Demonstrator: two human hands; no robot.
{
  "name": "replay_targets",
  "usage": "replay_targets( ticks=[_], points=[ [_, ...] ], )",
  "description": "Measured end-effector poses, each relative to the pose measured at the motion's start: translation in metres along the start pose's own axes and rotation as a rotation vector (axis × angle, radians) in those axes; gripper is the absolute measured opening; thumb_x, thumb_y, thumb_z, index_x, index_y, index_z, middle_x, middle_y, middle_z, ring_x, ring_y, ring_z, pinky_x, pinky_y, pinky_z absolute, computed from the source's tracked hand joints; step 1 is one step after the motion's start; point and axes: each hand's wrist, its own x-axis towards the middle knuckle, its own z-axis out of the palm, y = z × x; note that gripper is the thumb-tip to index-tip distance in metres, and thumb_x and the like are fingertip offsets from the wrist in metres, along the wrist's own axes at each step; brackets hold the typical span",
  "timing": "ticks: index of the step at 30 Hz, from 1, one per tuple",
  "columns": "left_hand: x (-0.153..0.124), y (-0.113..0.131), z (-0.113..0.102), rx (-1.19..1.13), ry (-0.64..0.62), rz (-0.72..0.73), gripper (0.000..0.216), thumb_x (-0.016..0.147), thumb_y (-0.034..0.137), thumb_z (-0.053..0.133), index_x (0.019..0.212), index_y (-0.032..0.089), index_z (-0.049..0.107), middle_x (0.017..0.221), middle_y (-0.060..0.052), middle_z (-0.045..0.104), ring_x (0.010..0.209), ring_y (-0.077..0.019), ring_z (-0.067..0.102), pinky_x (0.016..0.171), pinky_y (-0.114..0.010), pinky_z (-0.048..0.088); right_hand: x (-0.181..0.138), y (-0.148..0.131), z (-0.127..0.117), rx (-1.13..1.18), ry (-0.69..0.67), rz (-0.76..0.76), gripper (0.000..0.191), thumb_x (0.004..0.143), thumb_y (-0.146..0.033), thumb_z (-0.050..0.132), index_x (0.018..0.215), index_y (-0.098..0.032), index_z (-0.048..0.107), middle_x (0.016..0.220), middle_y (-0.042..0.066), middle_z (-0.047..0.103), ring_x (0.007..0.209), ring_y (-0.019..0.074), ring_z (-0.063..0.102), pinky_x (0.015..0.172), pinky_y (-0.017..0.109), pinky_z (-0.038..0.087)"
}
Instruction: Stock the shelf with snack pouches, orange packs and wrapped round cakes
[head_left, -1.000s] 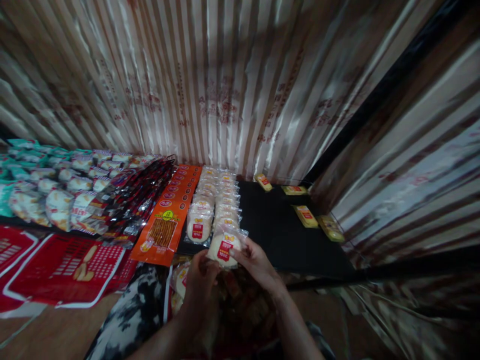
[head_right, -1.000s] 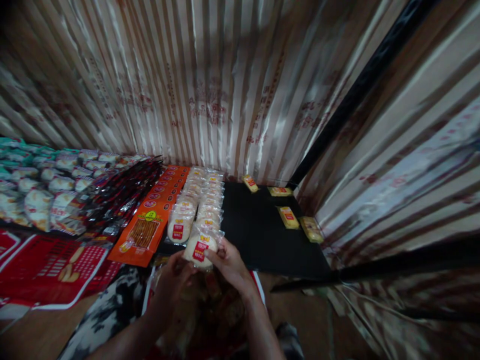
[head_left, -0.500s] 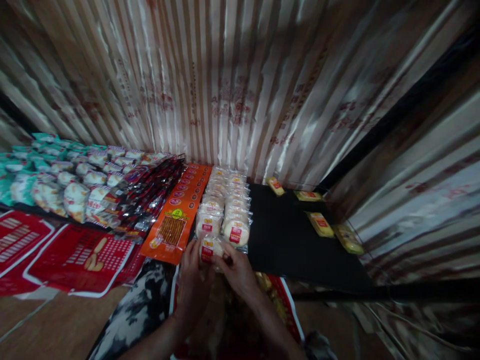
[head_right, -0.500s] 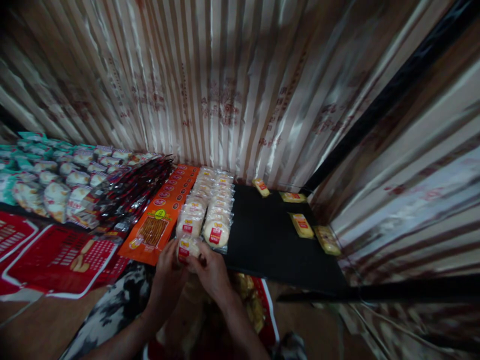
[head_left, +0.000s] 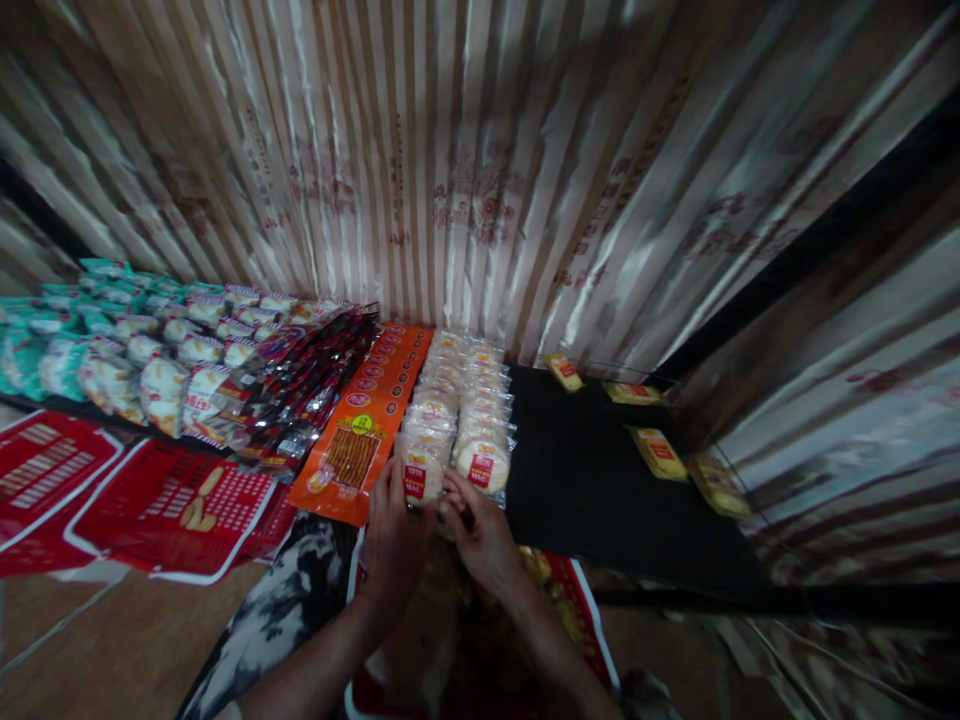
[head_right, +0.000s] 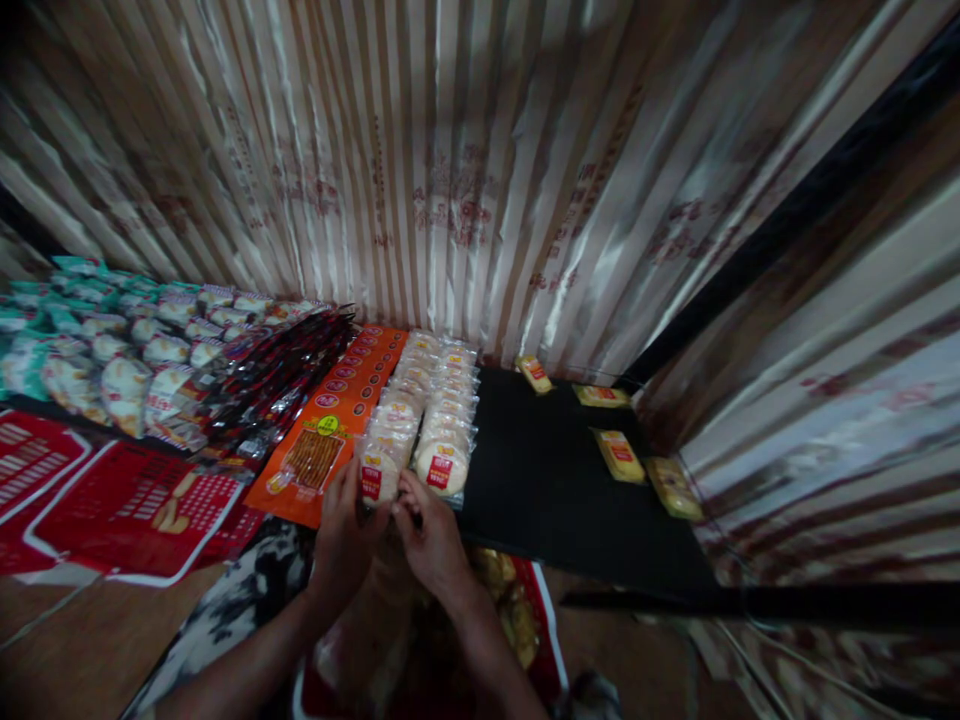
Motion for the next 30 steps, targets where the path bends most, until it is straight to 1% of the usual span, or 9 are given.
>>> replay_targets(
  ticks=[4,6,10,12,13,15,17,22,30],
  points=[
    [0.003,0.002,0.003,0.020,-0.007,0.027,0.058,0.076,0.022,0.055,0.131,0.015,0.037,0.128,-0.015,0.045,0.121,-0.0296,0.042,0.101,-0.048,0.038,-0.003,0.008,0.000,-0.179,0.024,-0.077,0.037,0.088,-0.027,0.043,0.123,-0.020,0.054,0.111,0.009,0.066,0.093,0.0202,0.064,0.085,0.036,0.051],
    [0.003,0.003,0.005,0.024,0.001,0.033,0.057,0.077,0.021,0.055,0.131,0.015,0.037,0.128,-0.015,0.045,0.121,-0.0296,0.042,0.100,-0.048,0.038,-0.003,0.010,-0.004,-0.307,0.087,-0.117,0.033,0.090,-0.025,0.040,0.117,-0.021,0.059,0.107,0.009,0.067,0.095,0.0199,0.063,0.086,0.035,0.050],
    [0.003,0.004,0.008,0.026,0.019,0.040,0.056,0.078,0.021,0.054,0.131,0.015,0.037,0.127,-0.015,0.044,0.121,-0.0295,0.043,0.100,-0.048,0.038,0.000,0.012,-0.018,-0.582,0.388,-0.137,0.028,0.089,-0.027,0.045,0.108,-0.022,0.065,0.101,0.010,0.065,0.099,0.0232,0.056,0.089,0.041,0.046],
    [0.004,0.004,0.008,0.026,0.019,0.040,0.056,0.077,0.020,0.055,0.130,0.015,0.038,0.126,-0.016,0.045,0.121,-0.0295,0.043,0.100,-0.048,0.038,0.003,0.017,-0.024,-0.654,0.493,-0.128,0.029,0.087,-0.030,0.049,0.112,-0.023,0.063,0.115,0.012,0.058,0.111,0.0269,0.049,0.093,0.046,0.043],
    [0.005,0.005,0.008,0.029,0.018,0.041,0.056,0.077,0.020,0.055,0.130,0.014,0.038,0.126,-0.016,0.045,0.121,-0.0295,0.043,0.100,-0.048,0.038,0.004,0.020,-0.026,-0.660,0.510,-0.125,0.031,0.086,-0.031,0.050,0.114,-0.024,0.062,0.125,0.012,0.052,0.117,0.0284,0.044,0.095,0.048,0.042],
    [0.006,0.006,0.008,0.030,0.016,0.043,0.056,0.077,0.019,0.055,0.129,0.014,0.037,0.125,-0.016,0.046,0.121,-0.0293,0.042,0.100,-0.048,0.038,0.006,0.027,-0.028,-0.621,0.503,-0.104,0.035,0.086,-0.033,0.051,0.119,-0.024,0.058,0.139,0.012,0.038,0.125,0.0298,0.038,0.097,0.049,0.040],
    [0.008,0.008,0.008,0.028,0.016,0.048,0.055,0.078,0.019,0.055,0.129,0.015,0.037,0.125,-0.015,0.046,0.120,-0.0293,0.043,0.100,-0.048,0.038,0.006,0.034,-0.027,-0.556,0.471,-0.068,0.039,0.087,-0.033,0.048,0.124,-0.023,0.054,0.143,0.012,0.033,0.126,0.0289,0.039,0.098,0.047,0.041],
    [0.011,0.012,0.008,0.039,0.017,0.045,0.053,0.078,0.021,0.055,0.128,0.017,0.038,0.122,-0.012,0.047,0.118,-0.0289,0.045,0.099,-0.048,0.040,0.006,0.040,-0.025,-0.504,0.373,-0.084,0.042,0.088,-0.031,0.047,0.129,-0.022,0.050,0.141,0.012,0.040,0.126,0.0259,0.042,0.101,0.043,0.041],
    [0.014,0.023,0.007,0.155,-0.005,0.037,0.054,0.077,0.023,0.058,0.127,0.015,0.039,0.122,-0.014,0.050,0.116,-0.0290,0.047,0.095,-0.042,0.043,0.008,0.034,-0.028,-0.505,0.374,-0.074,0.041,0.087,-0.029,0.046,0.127,-0.020,0.051,0.142,0.012,0.037,0.126,0.0257,0.041,0.102,0.041,0.040]
  ],
)
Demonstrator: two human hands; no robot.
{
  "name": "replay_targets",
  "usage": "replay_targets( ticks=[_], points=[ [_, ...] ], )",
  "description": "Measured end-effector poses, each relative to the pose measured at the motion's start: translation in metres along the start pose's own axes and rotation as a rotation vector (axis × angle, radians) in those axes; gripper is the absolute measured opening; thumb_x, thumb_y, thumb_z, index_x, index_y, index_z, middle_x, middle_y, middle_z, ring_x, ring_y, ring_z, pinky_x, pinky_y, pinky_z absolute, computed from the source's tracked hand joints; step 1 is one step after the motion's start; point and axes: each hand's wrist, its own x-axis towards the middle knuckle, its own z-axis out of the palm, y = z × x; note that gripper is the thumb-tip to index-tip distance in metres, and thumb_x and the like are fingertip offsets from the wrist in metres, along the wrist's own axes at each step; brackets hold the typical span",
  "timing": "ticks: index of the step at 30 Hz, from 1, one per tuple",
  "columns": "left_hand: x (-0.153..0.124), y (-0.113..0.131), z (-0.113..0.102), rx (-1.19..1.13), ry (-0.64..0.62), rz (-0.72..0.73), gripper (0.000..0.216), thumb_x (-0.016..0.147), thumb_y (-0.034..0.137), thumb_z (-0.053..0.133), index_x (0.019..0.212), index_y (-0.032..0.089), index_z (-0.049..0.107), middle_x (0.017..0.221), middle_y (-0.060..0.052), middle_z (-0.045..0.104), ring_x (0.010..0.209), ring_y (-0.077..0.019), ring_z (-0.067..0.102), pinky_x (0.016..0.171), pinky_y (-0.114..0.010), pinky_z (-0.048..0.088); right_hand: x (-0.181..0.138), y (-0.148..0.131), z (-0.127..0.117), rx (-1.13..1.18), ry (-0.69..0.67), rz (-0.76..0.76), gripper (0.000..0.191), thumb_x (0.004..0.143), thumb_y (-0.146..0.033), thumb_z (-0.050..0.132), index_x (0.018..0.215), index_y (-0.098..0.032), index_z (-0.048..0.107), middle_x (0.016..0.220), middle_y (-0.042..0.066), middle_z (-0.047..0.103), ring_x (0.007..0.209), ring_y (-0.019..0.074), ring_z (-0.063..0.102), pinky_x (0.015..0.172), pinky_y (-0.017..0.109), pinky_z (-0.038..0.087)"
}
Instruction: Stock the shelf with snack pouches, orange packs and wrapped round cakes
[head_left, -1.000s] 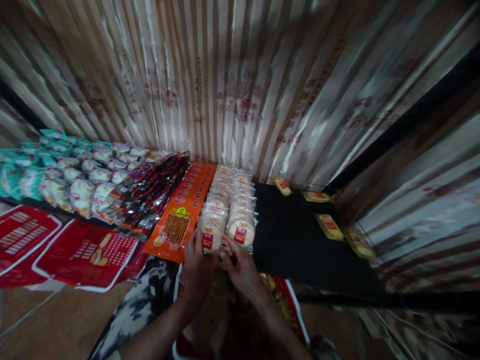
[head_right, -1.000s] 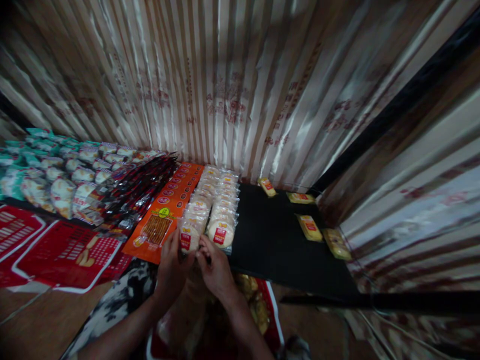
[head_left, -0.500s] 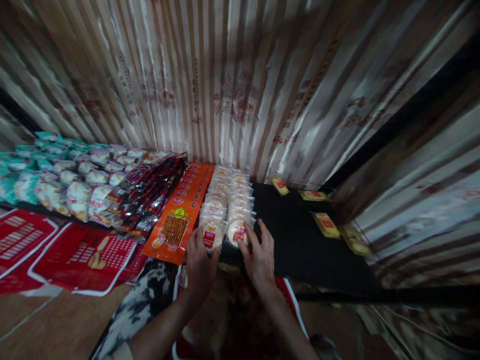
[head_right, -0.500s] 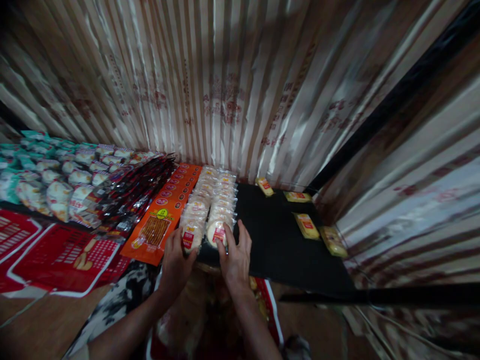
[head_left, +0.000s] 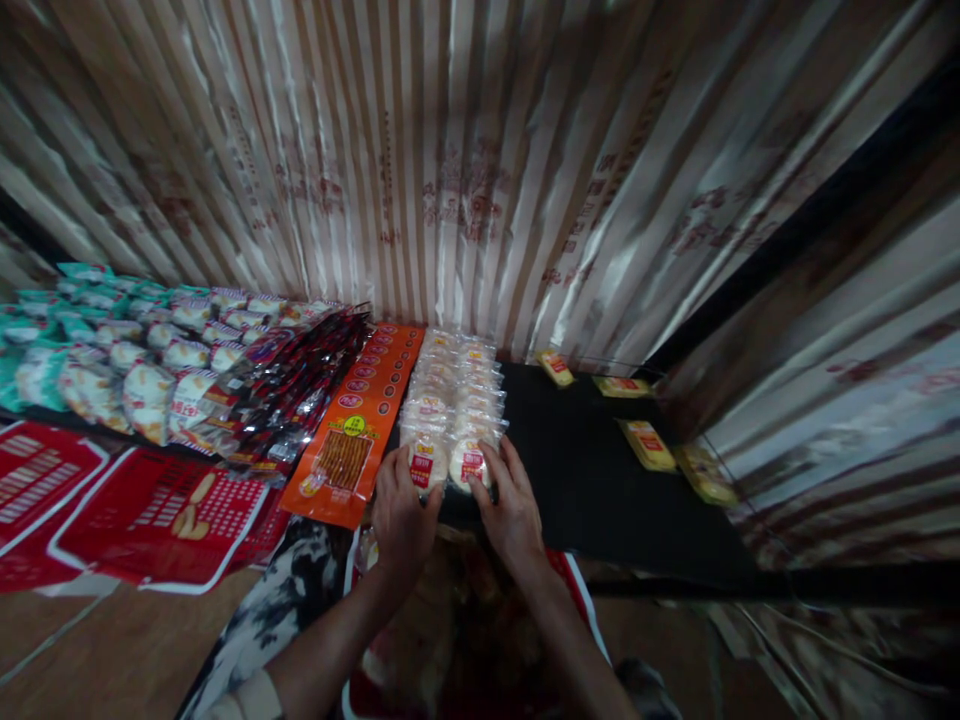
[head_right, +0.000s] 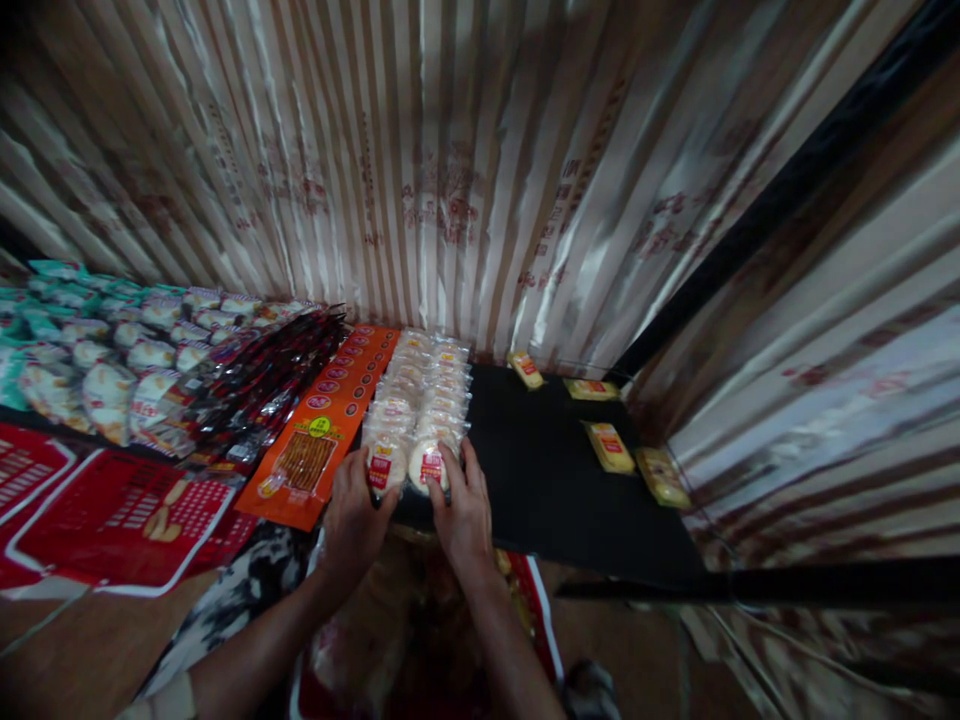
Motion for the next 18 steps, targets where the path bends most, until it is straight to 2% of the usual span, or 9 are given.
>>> replay_targets(
  ticks=[11,18],
  points=[
    [0.000,0.003,-0.001,0.046,-0.001,-0.022,0.055,0.076,0.022,0.060,0.126,0.014,0.039,0.122,-0.015,0.050,0.117,-0.0291,0.047,0.095,-0.040,0.043,-0.002,-0.004,0.006,-0.072,0.032,0.019,0.044,0.089,-0.030,0.042,0.130,-0.016,0.047,0.138,0.015,0.040,0.126,0.0260,0.041,0.101,0.042,0.040],
    [-0.003,-0.007,0.003,0.033,-0.014,0.028,0.063,0.078,0.029,0.061,0.133,0.014,0.034,0.133,-0.018,0.042,0.123,-0.0309,0.042,0.097,-0.044,0.042,-0.003,-0.002,0.007,-0.100,0.045,-0.024,0.042,0.090,-0.030,0.040,0.130,-0.020,0.047,0.139,0.014,0.039,0.125,0.0268,0.040,0.098,0.045,0.040]
  ],
)
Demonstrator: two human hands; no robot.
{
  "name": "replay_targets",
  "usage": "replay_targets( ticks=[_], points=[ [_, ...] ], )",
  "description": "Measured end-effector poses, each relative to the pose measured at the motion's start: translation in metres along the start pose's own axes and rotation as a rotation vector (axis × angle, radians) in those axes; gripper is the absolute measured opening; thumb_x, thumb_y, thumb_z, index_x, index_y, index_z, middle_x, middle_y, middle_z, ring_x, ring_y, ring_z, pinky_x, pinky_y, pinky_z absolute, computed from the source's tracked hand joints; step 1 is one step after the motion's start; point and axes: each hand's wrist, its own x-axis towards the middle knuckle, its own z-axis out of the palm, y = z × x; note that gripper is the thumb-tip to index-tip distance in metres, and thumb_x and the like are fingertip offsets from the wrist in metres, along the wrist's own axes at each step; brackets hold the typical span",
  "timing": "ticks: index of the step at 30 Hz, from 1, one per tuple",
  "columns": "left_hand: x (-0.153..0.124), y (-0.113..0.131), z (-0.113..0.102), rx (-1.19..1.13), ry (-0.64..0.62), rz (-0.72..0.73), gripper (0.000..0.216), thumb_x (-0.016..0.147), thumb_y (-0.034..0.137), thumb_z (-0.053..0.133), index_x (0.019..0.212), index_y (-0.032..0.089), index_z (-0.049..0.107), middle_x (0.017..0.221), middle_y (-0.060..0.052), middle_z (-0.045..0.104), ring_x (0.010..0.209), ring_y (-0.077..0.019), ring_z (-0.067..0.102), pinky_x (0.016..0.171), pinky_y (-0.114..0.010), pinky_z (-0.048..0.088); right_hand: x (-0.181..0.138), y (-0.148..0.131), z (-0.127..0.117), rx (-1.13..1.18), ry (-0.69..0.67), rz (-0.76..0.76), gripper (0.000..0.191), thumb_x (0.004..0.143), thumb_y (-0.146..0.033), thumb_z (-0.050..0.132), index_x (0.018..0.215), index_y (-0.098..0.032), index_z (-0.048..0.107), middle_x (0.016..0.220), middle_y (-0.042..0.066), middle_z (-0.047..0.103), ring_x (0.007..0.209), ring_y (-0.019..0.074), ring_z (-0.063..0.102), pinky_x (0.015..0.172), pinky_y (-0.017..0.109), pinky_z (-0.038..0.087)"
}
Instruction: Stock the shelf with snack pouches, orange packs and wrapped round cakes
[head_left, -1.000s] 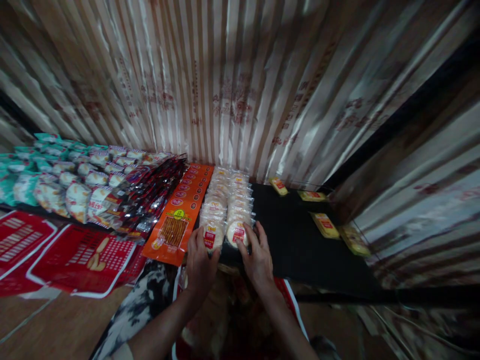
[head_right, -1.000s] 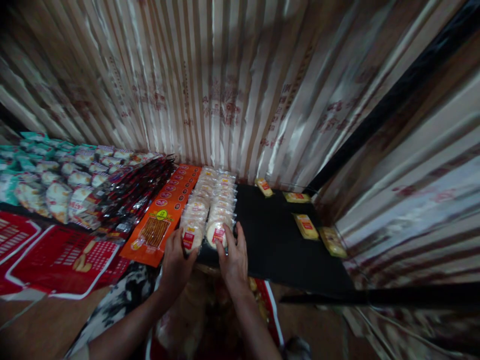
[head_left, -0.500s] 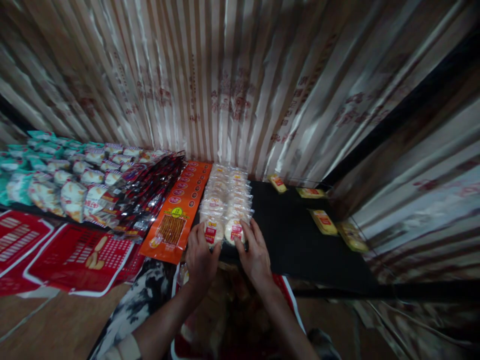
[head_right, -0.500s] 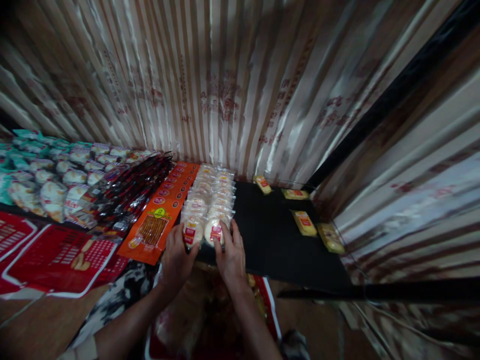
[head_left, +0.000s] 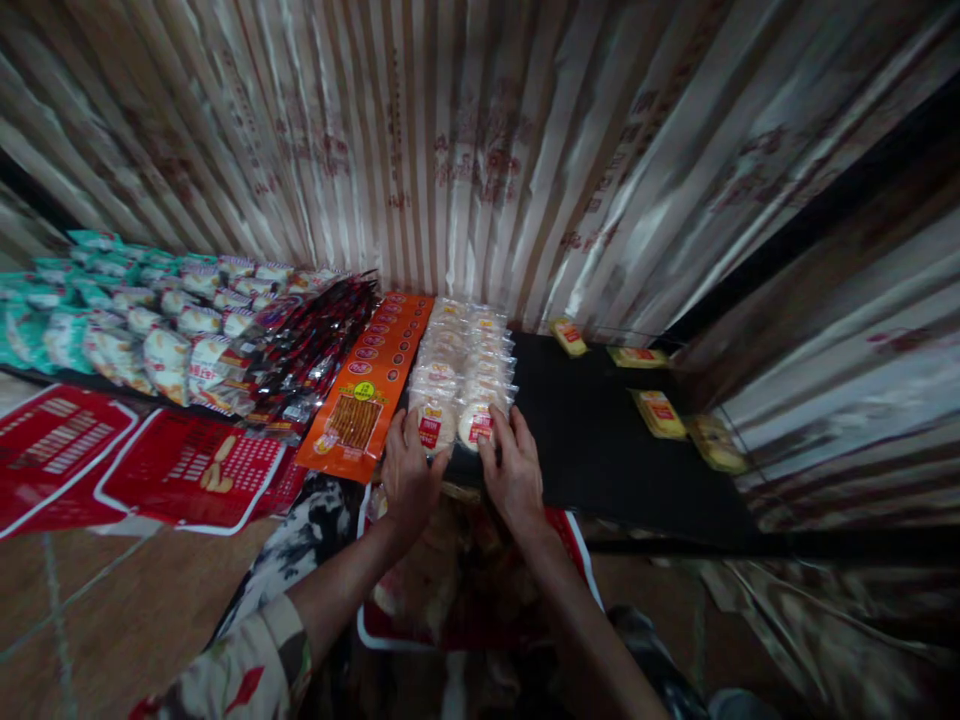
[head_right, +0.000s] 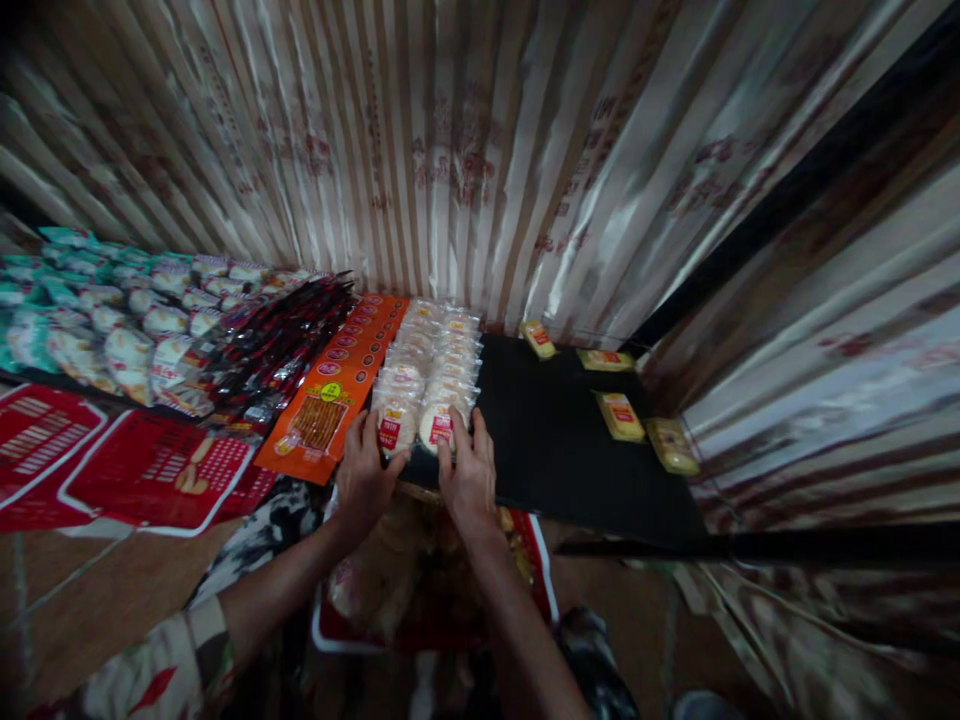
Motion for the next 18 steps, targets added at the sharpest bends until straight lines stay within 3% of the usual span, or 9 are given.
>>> replay_targets(
  ticks=[3,7,10,13,16,18],
  points=[
    [0.000,-0.004,-0.001,-0.037,-0.006,0.031,0.067,0.079,0.031,0.060,0.136,0.014,0.029,0.133,-0.018,0.042,0.126,-0.0307,0.039,0.100,-0.044,0.040,0.000,-0.004,-0.007,-0.012,0.077,-0.056,0.038,0.089,-0.029,0.042,0.125,-0.020,0.053,0.137,0.014,0.040,0.123,0.0270,0.040,0.097,0.045,0.040],
    [-0.002,-0.006,-0.002,-0.077,-0.028,0.066,0.063,0.083,0.030,0.054,0.137,0.015,0.028,0.139,-0.018,0.034,0.129,-0.0312,0.033,0.103,-0.046,0.036,-0.001,-0.016,-0.027,0.102,0.068,-0.160,0.032,0.088,-0.025,0.046,0.116,-0.019,0.058,0.113,0.012,0.060,0.103,0.0210,0.055,0.089,0.037,0.046],
    [-0.008,-0.008,-0.006,-0.101,0.027,0.058,0.050,0.084,0.024,0.050,0.131,0.015,0.037,0.134,-0.017,0.036,0.127,-0.0299,0.036,0.101,-0.046,0.038,-0.007,-0.027,-0.036,0.226,-0.140,-0.258,0.024,0.087,-0.024,0.046,0.103,-0.018,0.063,0.091,0.006,0.068,0.084,0.0163,0.061,0.080,0.029,0.048],
    [-0.025,-0.013,-0.014,-0.124,0.063,0.079,0.034,0.084,0.016,0.045,0.117,0.016,0.050,0.121,-0.013,0.046,0.116,-0.0250,0.045,0.096,-0.042,0.042,-0.016,-0.037,-0.035,0.204,-0.433,-0.281,0.019,0.087,-0.024,0.048,0.091,-0.021,0.066,0.082,0.003,0.069,0.075,0.0143,0.062,0.072,0.025,0.047],
    [-0.048,-0.024,-0.024,-0.168,-0.013,0.146,0.027,0.083,0.012,0.042,0.106,0.018,0.055,0.109,-0.008,0.050,0.106,-0.0201,0.050,0.092,-0.037,0.045,-0.023,-0.047,-0.030,0.070,-0.673,-0.315,0.018,0.086,-0.025,0.050,0.091,-0.023,0.067,0.083,0.003,0.069,0.079,0.0158,0.062,0.072,0.025,0.045],
    [-0.062,-0.036,-0.026,-0.173,-0.090,0.114,0.026,0.083,0.010,0.040,0.100,0.019,0.057,0.104,-0.006,0.052,0.101,-0.0179,0.053,0.089,-0.034,0.047,-0.025,-0.053,-0.028,-0.007,-0.735,-0.320,0.018,0.087,-0.027,0.051,0.097,-0.022,0.065,0.091,0.005,0.068,0.086,0.0175,0.061,0.076,0.026,0.044]
  ],
)
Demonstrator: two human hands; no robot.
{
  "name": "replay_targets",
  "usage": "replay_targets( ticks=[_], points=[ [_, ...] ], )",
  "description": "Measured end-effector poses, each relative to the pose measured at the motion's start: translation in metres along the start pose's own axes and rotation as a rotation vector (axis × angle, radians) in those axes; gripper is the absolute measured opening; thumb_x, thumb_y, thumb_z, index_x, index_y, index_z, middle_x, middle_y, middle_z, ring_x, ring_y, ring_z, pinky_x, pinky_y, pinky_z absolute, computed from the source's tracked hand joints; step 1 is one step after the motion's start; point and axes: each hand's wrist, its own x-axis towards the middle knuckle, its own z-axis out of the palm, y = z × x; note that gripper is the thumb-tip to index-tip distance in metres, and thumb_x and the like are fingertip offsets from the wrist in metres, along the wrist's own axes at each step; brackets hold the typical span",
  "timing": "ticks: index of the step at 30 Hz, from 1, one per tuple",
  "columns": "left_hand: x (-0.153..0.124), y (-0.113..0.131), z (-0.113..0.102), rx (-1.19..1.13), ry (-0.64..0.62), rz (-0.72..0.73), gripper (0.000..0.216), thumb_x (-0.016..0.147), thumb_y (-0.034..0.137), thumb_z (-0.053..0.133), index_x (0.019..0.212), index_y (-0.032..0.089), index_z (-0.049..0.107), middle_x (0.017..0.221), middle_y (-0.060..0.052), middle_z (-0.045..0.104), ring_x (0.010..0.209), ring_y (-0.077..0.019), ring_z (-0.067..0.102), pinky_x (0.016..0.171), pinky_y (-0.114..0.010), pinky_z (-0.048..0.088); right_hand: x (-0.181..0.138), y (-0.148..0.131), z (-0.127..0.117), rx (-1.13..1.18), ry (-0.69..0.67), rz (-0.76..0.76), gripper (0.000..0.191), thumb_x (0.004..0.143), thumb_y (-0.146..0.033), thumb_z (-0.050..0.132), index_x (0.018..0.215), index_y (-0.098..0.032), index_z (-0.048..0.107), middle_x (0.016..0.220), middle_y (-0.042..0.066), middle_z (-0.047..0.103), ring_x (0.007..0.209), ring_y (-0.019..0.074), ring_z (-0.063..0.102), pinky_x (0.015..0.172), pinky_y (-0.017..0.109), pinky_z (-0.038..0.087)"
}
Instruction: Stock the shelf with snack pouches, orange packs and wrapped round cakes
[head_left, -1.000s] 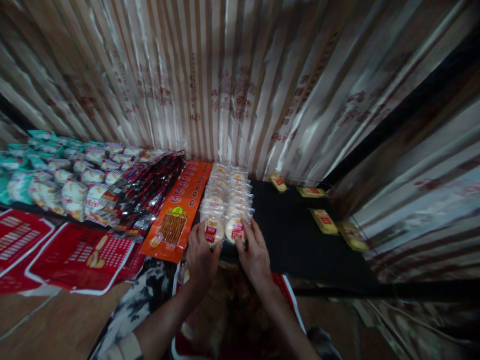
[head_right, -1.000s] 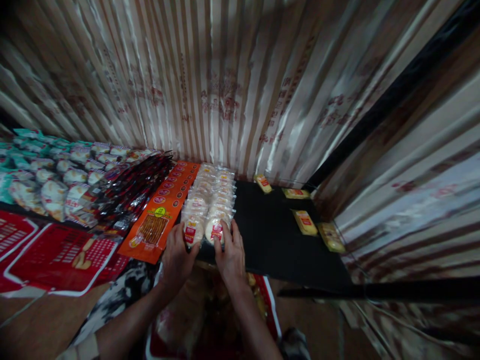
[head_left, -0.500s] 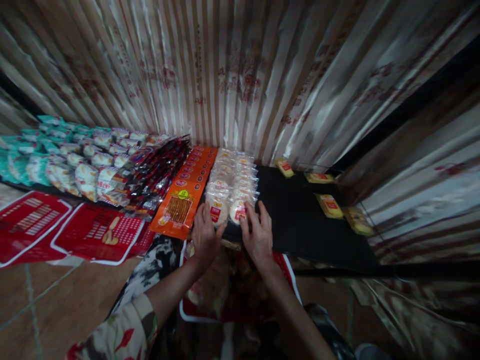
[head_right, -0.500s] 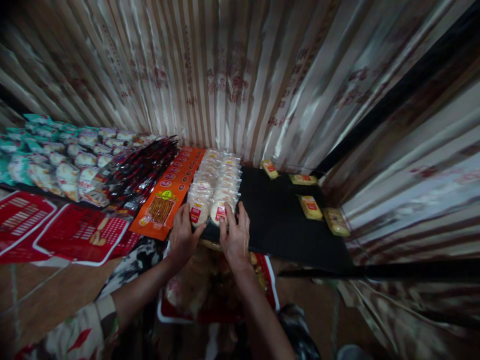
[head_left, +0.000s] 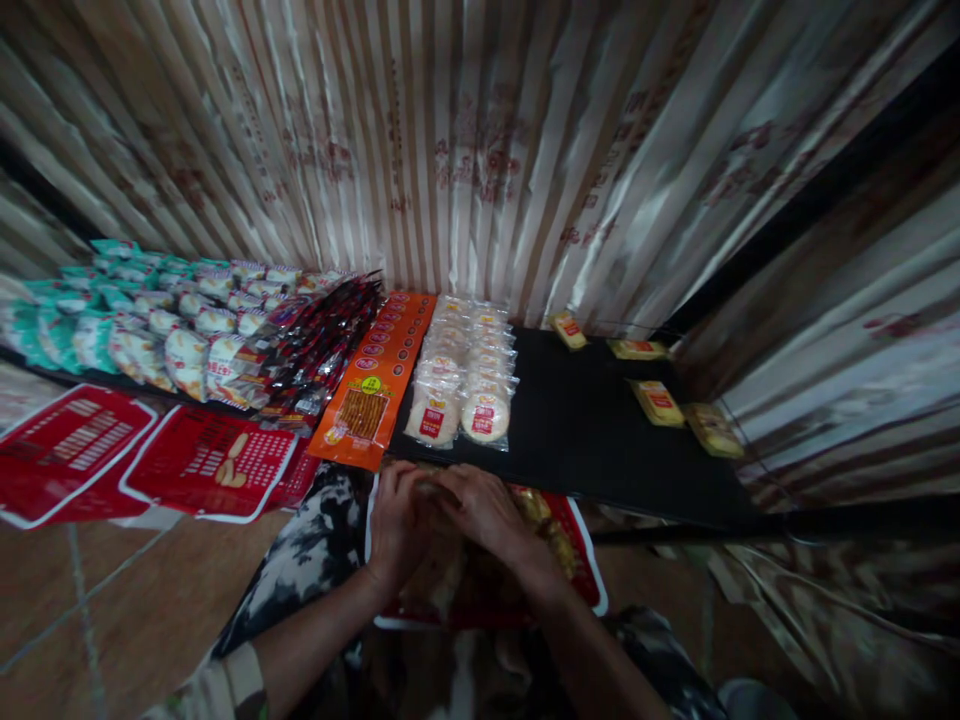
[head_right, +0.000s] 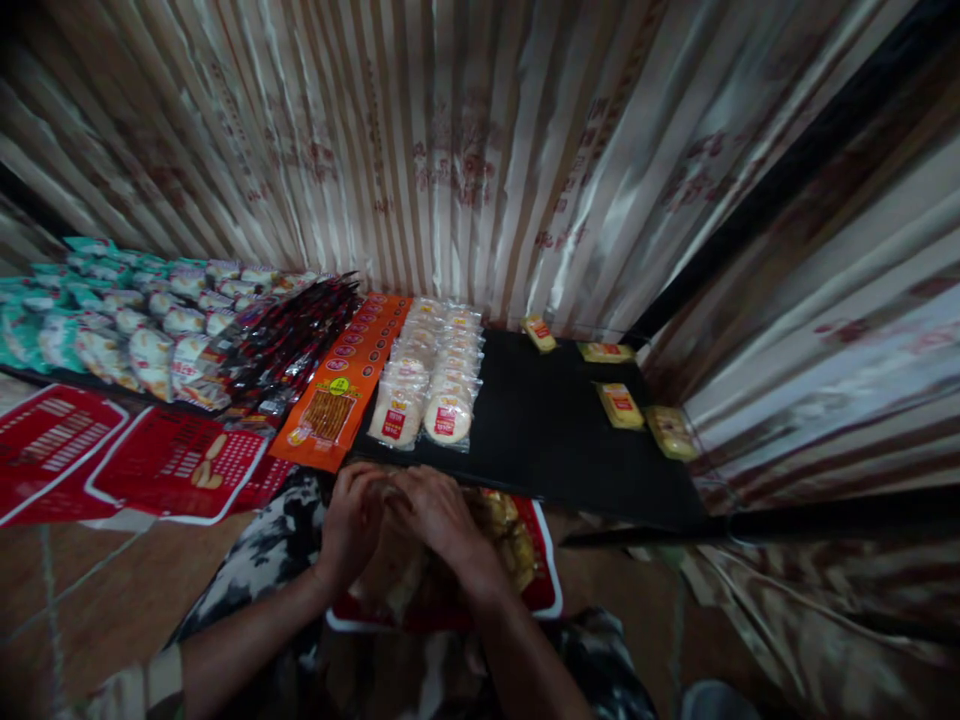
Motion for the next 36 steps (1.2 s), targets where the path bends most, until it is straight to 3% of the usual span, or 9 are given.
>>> replay_targets(
  ticks=[4,9,17,22,27,29,32,36],
  points=[
    [-0.019,-0.021,0.003,0.018,-0.114,-0.083,0.022,0.083,0.012,0.042,0.097,0.018,0.059,0.105,-0.007,0.056,0.105,-0.0186,0.054,0.091,-0.035,0.048,0.001,-0.008,0.006,-0.041,-0.095,0.024,0.020,0.088,-0.030,0.049,0.099,-0.021,0.063,0.097,0.006,0.068,0.090,0.0192,0.061,0.079,0.028,0.043],
    [-0.021,-0.033,0.009,0.044,-0.156,-0.057,0.032,0.081,0.007,0.041,0.108,0.015,0.056,0.116,-0.010,0.055,0.117,-0.0206,0.047,0.101,-0.041,0.040,0.008,-0.007,0.026,-0.151,-0.219,0.114,0.022,0.084,-0.014,0.047,0.100,-0.014,0.063,0.099,0.013,0.068,0.092,0.0212,0.062,0.080,0.029,0.043],
    [-0.022,-0.044,0.011,0.016,-0.153,-0.037,0.038,0.078,0.006,0.043,0.111,0.019,0.058,0.116,-0.009,0.059,0.113,-0.0206,0.051,0.097,-0.041,0.043,0.007,-0.004,0.033,-0.100,-0.163,0.117,0.021,0.081,-0.010,0.044,0.084,-0.016,0.063,0.088,0.010,0.068,0.082,0.0185,0.061,0.073,0.026,0.041],
    [-0.016,-0.041,-0.006,-0.083,-0.122,-0.117,0.024,0.083,0.019,0.047,0.101,0.020,0.062,0.101,-0.006,0.064,0.100,-0.0211,0.056,0.090,-0.041,0.046,-0.005,-0.012,0.014,0.184,0.061,0.054,0.012,0.078,-0.015,0.047,0.075,-0.018,0.059,0.077,0.003,0.063,0.072,0.0139,0.057,0.067,0.023,0.039],
    [0.002,-0.021,-0.025,-0.247,-0.082,-0.155,0.031,0.077,0.033,0.057,0.105,0.020,0.060,0.104,-0.007,0.061,0.100,-0.0230,0.055,0.090,-0.042,0.044,-0.010,-0.013,-0.009,0.704,0.140,0.227,0.012,0.077,-0.024,0.046,0.072,-0.018,0.056,0.066,-0.002,0.059,0.059,0.0106,0.052,0.056,0.021,0.038],
    [0.009,-0.012,-0.028,-0.406,-0.136,-0.246,0.035,0.074,0.033,0.058,0.106,0.019,0.059,0.106,-0.007,0.061,0.098,-0.0214,0.057,0.085,-0.037,0.047,-0.011,-0.012,-0.013,0.922,0.169,0.277,0.015,0.077,-0.032,0.049,0.073,-0.018,0.055,0.065,-0.003,0.058,0.057,0.0104,0.051,0.054,0.021,0.039],
    [0.015,0.002,-0.029,-0.683,-0.286,-0.420,0.034,0.072,0.034,0.059,0.100,0.016,0.058,0.092,-0.005,0.065,0.079,-0.0167,0.061,0.069,-0.028,0.049,-0.012,-0.010,-0.014,1.137,0.229,0.333,0.023,0.074,-0.041,0.055,0.069,-0.019,0.053,0.063,-0.004,0.057,0.055,0.0095,0.049,0.052,0.021,0.038],
    [0.015,0.016,-0.029,-0.844,-0.234,-0.516,0.034,0.068,0.038,0.064,0.091,0.015,0.055,0.077,-0.001,0.063,0.063,-0.0121,0.058,0.059,-0.023,0.046,-0.016,-0.007,-0.013,1.295,0.296,0.386,0.032,0.075,-0.050,0.058,0.075,-0.018,0.056,0.067,-0.002,0.059,0.058,0.0106,0.052,0.055,0.022,0.042]
  ],
)
